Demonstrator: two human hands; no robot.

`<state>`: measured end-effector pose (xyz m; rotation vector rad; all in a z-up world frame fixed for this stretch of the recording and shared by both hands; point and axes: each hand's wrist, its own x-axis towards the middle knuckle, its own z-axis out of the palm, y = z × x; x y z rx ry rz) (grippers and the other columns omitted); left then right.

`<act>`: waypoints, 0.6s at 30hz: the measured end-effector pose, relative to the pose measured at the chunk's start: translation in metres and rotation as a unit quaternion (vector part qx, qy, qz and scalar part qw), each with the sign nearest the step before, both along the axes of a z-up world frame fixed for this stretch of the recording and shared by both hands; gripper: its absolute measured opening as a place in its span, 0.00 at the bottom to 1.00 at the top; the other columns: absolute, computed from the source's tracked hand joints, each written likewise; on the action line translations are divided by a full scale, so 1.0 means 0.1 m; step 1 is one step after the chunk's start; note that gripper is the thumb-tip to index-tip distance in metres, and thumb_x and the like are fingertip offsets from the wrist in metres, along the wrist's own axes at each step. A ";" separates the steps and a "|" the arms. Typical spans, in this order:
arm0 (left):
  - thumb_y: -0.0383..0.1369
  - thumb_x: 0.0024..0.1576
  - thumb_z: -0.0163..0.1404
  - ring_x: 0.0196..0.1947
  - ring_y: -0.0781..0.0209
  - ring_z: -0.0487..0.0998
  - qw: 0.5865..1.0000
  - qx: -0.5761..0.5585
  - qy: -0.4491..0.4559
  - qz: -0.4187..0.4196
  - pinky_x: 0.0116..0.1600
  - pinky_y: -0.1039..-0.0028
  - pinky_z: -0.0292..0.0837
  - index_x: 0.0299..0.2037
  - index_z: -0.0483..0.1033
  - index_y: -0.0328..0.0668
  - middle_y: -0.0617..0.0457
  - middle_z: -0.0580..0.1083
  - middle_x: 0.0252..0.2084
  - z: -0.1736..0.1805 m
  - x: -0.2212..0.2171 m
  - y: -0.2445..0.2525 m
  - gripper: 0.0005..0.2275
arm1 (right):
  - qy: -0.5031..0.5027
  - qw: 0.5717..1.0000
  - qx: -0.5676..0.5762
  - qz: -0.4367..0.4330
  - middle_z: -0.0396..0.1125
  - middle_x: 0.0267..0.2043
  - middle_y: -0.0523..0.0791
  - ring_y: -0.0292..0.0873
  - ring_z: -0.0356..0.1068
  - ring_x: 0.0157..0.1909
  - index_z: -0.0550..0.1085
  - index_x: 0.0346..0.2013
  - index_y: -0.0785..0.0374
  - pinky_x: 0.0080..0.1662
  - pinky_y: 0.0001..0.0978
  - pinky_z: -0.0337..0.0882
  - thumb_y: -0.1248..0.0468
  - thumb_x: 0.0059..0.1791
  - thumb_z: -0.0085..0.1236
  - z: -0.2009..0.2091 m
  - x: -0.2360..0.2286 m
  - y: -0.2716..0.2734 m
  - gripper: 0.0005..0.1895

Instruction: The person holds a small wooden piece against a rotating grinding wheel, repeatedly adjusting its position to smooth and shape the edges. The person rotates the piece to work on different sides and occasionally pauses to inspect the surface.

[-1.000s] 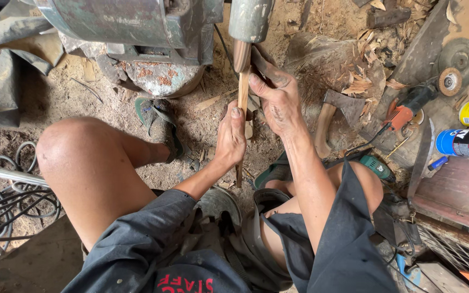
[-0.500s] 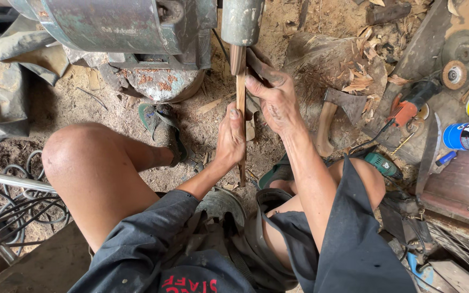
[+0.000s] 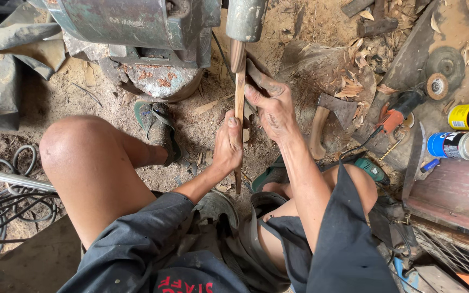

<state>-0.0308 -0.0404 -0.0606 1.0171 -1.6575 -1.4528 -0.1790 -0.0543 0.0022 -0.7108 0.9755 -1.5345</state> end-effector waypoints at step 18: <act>0.53 0.66 0.43 0.34 0.54 0.75 0.994 -0.102 -0.009 -0.023 0.36 0.58 0.73 0.62 0.56 0.28 0.44 0.71 0.35 0.16 -0.13 -0.28 0.31 | -0.002 0.999 -0.028 -0.027 0.67 0.67 0.54 0.51 0.64 0.71 0.77 0.54 0.67 0.75 0.49 0.60 0.66 0.52 0.67 -0.25 -0.20 -0.38 0.17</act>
